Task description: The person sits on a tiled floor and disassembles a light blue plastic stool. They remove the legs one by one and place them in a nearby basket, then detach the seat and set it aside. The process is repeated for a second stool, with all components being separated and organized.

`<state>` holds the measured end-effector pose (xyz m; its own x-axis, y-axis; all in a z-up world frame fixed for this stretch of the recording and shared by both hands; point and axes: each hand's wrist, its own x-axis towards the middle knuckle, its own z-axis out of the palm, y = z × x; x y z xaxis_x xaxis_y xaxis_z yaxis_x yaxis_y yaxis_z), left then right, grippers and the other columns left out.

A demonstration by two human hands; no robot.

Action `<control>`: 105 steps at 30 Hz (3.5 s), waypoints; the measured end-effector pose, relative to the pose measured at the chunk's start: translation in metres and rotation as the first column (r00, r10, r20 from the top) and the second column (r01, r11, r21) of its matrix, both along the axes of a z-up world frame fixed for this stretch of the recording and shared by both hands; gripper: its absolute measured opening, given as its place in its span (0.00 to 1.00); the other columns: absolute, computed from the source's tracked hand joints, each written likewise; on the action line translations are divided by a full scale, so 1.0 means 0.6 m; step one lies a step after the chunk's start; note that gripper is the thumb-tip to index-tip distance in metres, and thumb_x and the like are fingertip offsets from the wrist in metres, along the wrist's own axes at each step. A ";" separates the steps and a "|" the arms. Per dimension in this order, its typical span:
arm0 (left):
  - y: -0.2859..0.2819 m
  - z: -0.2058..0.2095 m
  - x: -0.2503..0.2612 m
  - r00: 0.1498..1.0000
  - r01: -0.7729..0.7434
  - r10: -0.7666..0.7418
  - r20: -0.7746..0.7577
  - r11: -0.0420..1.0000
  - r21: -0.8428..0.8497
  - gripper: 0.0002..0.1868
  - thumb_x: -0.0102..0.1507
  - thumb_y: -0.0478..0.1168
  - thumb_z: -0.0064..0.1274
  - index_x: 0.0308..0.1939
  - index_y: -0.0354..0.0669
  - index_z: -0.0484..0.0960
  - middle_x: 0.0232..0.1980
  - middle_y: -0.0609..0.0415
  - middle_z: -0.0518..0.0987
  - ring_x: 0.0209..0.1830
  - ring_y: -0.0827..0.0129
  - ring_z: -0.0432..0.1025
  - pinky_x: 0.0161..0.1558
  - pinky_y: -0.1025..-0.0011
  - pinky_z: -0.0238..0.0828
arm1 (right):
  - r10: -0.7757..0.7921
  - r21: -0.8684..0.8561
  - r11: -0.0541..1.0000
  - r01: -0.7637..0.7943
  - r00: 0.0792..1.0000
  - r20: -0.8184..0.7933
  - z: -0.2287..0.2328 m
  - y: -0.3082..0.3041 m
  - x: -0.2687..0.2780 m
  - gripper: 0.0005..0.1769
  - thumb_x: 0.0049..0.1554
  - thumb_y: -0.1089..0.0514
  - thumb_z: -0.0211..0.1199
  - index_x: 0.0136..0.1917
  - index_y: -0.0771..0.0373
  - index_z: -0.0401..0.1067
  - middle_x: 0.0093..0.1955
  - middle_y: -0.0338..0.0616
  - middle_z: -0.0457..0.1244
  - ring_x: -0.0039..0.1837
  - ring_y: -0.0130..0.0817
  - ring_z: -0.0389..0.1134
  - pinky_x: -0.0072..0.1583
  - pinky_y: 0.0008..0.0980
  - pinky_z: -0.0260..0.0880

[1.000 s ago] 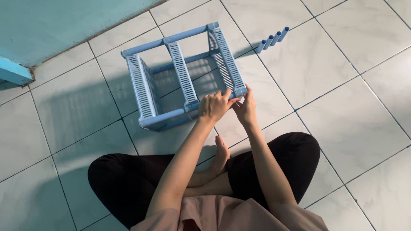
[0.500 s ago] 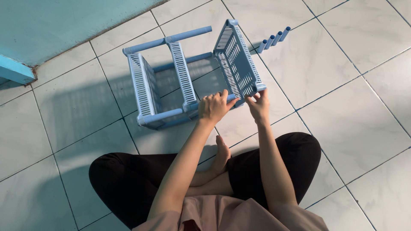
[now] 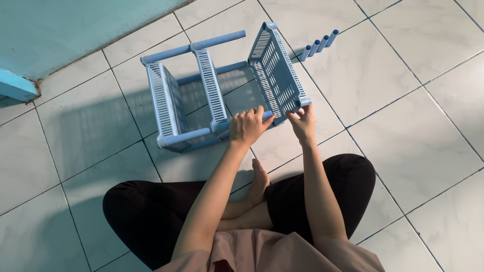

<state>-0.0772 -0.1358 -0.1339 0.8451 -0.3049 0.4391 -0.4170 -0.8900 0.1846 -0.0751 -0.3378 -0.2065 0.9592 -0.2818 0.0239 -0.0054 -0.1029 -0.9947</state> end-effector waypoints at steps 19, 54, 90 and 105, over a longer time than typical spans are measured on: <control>0.067 0.009 -0.017 0.998 -0.056 0.055 0.030 0.997 0.046 0.27 0.65 0.65 0.53 0.27 0.46 0.75 0.19 0.53 0.77 0.17 0.60 0.77 0.22 0.63 0.74 | 0.069 0.661 0.727 0.186 0.938 -0.340 -0.078 -0.046 0.000 0.10 0.57 0.70 0.54 0.52 0.76 0.69 0.52 0.58 0.66 0.50 0.48 0.72 0.55 0.46 0.78; 0.102 0.008 -0.033 0.996 -0.072 0.070 0.052 0.997 0.041 0.27 0.63 0.64 0.55 0.26 0.46 0.75 0.19 0.54 0.77 0.18 0.58 0.76 0.25 0.62 0.73 | 0.024 0.492 0.859 0.144 0.947 -0.319 -0.091 -0.048 0.008 0.19 0.59 0.71 0.52 0.64 0.70 0.62 0.53 0.50 0.66 0.47 0.38 0.70 0.51 0.42 0.80; 0.099 0.016 -0.036 0.995 -0.080 0.075 0.058 0.993 0.091 0.26 0.64 0.64 0.56 0.26 0.48 0.74 0.18 0.56 0.76 0.19 0.61 0.76 0.25 0.65 0.72 | -0.644 0.786 0.051 0.616 0.622 -0.445 -0.244 -0.185 0.021 0.33 0.54 0.74 0.57 0.68 0.53 0.53 0.58 0.56 0.60 0.47 0.48 0.71 0.48 0.53 0.79; 0.100 0.020 -0.038 0.995 -0.077 0.071 0.070 0.992 0.098 0.26 0.63 0.64 0.56 0.26 0.48 0.75 0.19 0.56 0.77 0.19 0.62 0.76 0.24 0.65 0.70 | -0.391 0.615 0.270 0.741 0.668 -0.633 -0.216 -0.204 0.080 0.44 0.54 0.60 0.65 0.75 0.53 0.42 0.64 0.60 0.53 0.52 0.50 0.63 0.50 0.51 0.74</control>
